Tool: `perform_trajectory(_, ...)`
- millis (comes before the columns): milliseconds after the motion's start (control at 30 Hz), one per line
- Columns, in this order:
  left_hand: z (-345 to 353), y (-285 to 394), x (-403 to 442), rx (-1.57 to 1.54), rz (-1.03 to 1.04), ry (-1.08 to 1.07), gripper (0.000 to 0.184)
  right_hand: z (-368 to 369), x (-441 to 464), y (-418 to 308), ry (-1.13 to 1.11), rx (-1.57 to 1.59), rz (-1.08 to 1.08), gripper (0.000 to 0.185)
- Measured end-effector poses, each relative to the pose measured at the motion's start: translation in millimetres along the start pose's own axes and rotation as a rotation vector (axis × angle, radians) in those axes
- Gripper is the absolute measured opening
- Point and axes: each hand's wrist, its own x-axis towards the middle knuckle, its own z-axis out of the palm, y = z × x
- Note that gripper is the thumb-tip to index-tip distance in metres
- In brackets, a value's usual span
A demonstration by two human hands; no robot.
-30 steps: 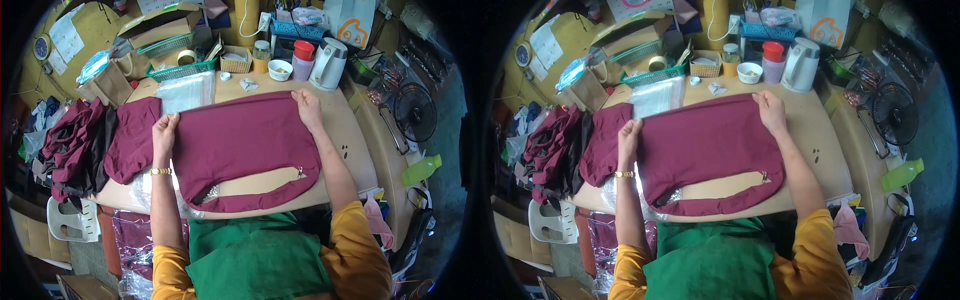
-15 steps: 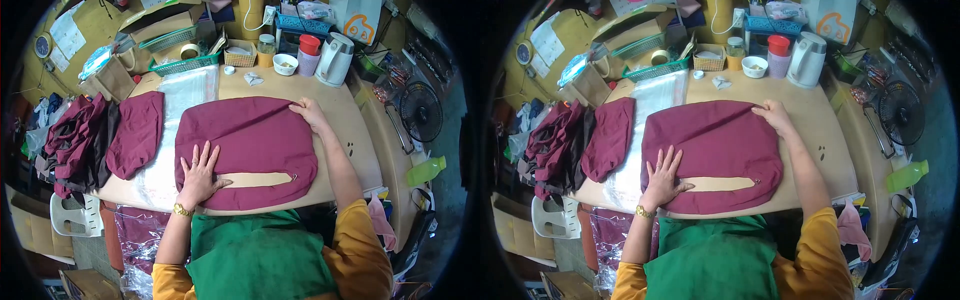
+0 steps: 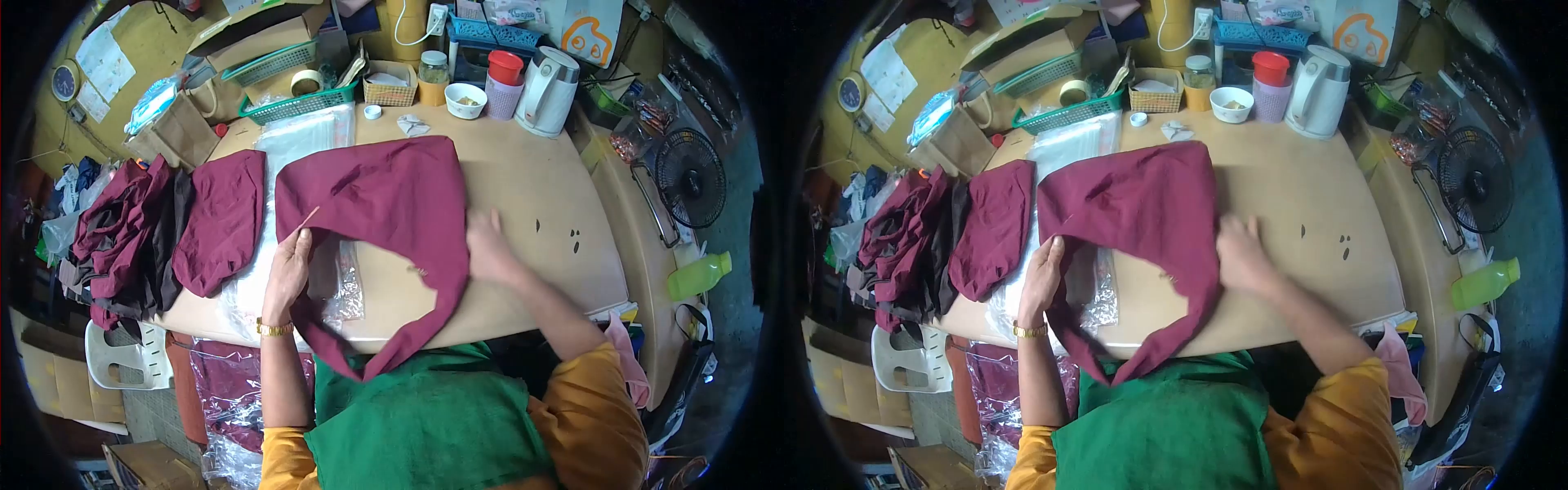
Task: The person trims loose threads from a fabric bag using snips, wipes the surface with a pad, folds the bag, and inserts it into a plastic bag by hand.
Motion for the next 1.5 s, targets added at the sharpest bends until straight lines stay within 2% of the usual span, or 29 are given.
perform_trajectory(33, 2.1, -0.9, -4.2, -0.073, 0.038, 0.04, 0.049, 4.5, -23.0, -19.5, 0.088, 0.056, -0.039, 0.07)
perform_trajectory(67, -5.3, -17.1, -5.3, -0.048, -0.067, -0.01, 0.045, 7.9, -41.3, -29.1, 0.01, 0.038, -0.054, 0.072)
perform_trajectory(100, -3.5, -15.4, -11.1, -0.048, -0.063, -0.014, 0.045, 10.0, -46.1, -28.0, 0.013, 0.037, -0.049, 0.072)
perform_trajectory(167, -2.2, -2.1, -25.9, 0.111, 0.134, -0.136, 0.042, 15.5, -51.6, -13.9, -0.07, 0.007, -0.132, 0.07)
perform_trajectory(200, -6.4, 6.6, -35.9, 0.402, 0.043, -0.277, 0.044, 37.0, -43.1, 17.1, -0.065, 0.007, -0.128, 0.07)
perform_trajectory(233, -4.8, 6.2, -43.2, 0.56, 0.096, -0.338, 0.055, 69.9, -23.8, 64.8, -0.064, 0.5, -0.085, 0.071)
perform_trajectory(300, 4.7, 11.6, -61.0, 0.766, 0.14, -0.418, 0.073, 40.2, 8.8, 88.1, -0.031, 0.615, -0.012, 0.073)
perform_trajectory(333, 12.4, 5.4, -66.6, 0.848, 0.155, -0.435, 0.086, -5.2, 24.6, 76.7, -0.005, 0.239, 0.011, 0.073)
perform_trajectory(433, 26.8, 15.7, -74.9, 0.898, 0.121, -0.452, 0.091, -15.4, 92.8, 106.6, 0.064, 0.09, -0.105, 0.066)
perform_trajectory(533, 34.0, 27.5, -73.1, 0.905, 0.233, -0.334, 0.094, -43.0, 129.8, 110.5, -0.015, 0.344, 0.046, 0.063)
perform_trajectory(600, 40.6, 27.4, -72.1, 0.927, 0.198, -0.309, 0.095, -59.8, 133.8, 109.7, 0.159, 0.847, 0.122, 0.052)
perform_trajectory(633, 42.7, 24.4, -71.4, 0.942, 0.163, -0.281, 0.096, -61.9, 126.3, 107.7, 0.159, 0.845, 0.114, 0.052)
perform_trajectory(700, 46.3, 12.0, -67.0, 0.956, 0.158, -0.273, 0.095, -60.7, 98.2, 100.6, -0.224, 0.878, -0.213, 0.034)
perform_trajectory(733, 49.4, 8.8, -63.8, 0.961, 0.147, -0.252, 0.094, -66.7, 98.6, 92.2, -0.139, 0.601, -0.165, 0.024)
perform_trajectory(767, 52.6, 7.5, -61.5, 0.967, 0.137, -0.24, 0.092, -65.1, 107.9, 91.2, -0.141, 0.598, -0.162, 0.024)
perform_trajectory(833, 67.4, 18.4, -55.5, 0.959, 0.142, -0.155, 0.087, -61.5, 140.2, 94.3, 0.238, 0.538, 0.071, 0.021)
perform_trajectory(900, 86.6, 30.2, -47.9, 0.916, 0.303, -0.112, 0.081, -63.4, 183.5, 95.5, 0.217, 0.475, -0.074, 0.027)
perform_trajectory(967, 110.8, 28.1, -44.4, 0.925, 0.293, -0.198, 0.071, -33.7, 225.8, 94.9, 0.196, 0.426, -0.143, 0.029)
perform_trajectory(1033, 127.7, 21.7, -29.1, 0.936, 0.267, -0.14, 0.069, 9.7, 270.4, 101.2, 0.433, 0.203, -0.328, 0.03)
perform_trajectory(1067, 131.5, 17.4, -19.5, 0.926, 0.277, -0.093, 0.067, 15.6, 280.3, 101.5, 0.436, 0.206, -0.331, 0.03)
perform_trajectory(1133, 129.9, 17.7, -5.0, 0.91, 0.264, -0.08, 0.067, 19.6, 294.0, 94.8, 0.321, 0.106, -0.176, 0.026)
perform_trajectory(1167, 129.2, 18.2, -0.8, 0.885, 0.249, -0.073, 0.067, 18.8, 301.3, 95.4, 0.318, 0.112, -0.174, 0.026)
perform_trajectory(1233, 129.5, 20.6, 2.7, 0.871, 0.239, -0.048, 0.067, -7.9, 319.2, 88.1, 0.099, 0.061, -0.144, 0.019)
perform_trajectory(1267, 128.8, 20.8, 4.3, 0.852, 0.229, -0.061, 0.067, -11.7, 333.0, 81.8, 0.099, 0.061, -0.148, 0.019)
perform_trajectory(1333, 127.8, 22.4, 7.2, 0.843, 0.212, -0.075, 0.068, -9.4, 364.0, 70.2, 0.328, 0.122, -0.249, 0.014)
perform_trajectory(1367, 127.6, 22.8, 9.1, 0.843, 0.207, -0.069, 0.068, -11.7, 379.6, 64.3, 0.326, 0.123, -0.257, 0.014)
perform_trajectory(1433, 125.9, 22.3, 9.5, 0.806, 0.202, -0.094, 0.068, -8.6, 406.8, 55.1, 0.4, -0.128, -0.279, 0.012)
perform_trajectory(1467, 125.1, 23.4, 10.4, 0.801, 0.201, -0.095, 0.069, 2.6, 411.4, 48.5, 0.497, -0.121, -0.301, 0.011)
perform_trajectory(1500, 123.4, 23.7, 12.9, 0.803, 0.195, -0.092, 0.069, 7.2, 412.6, 40.4, 0.496, -0.116, -0.307, 0.011)
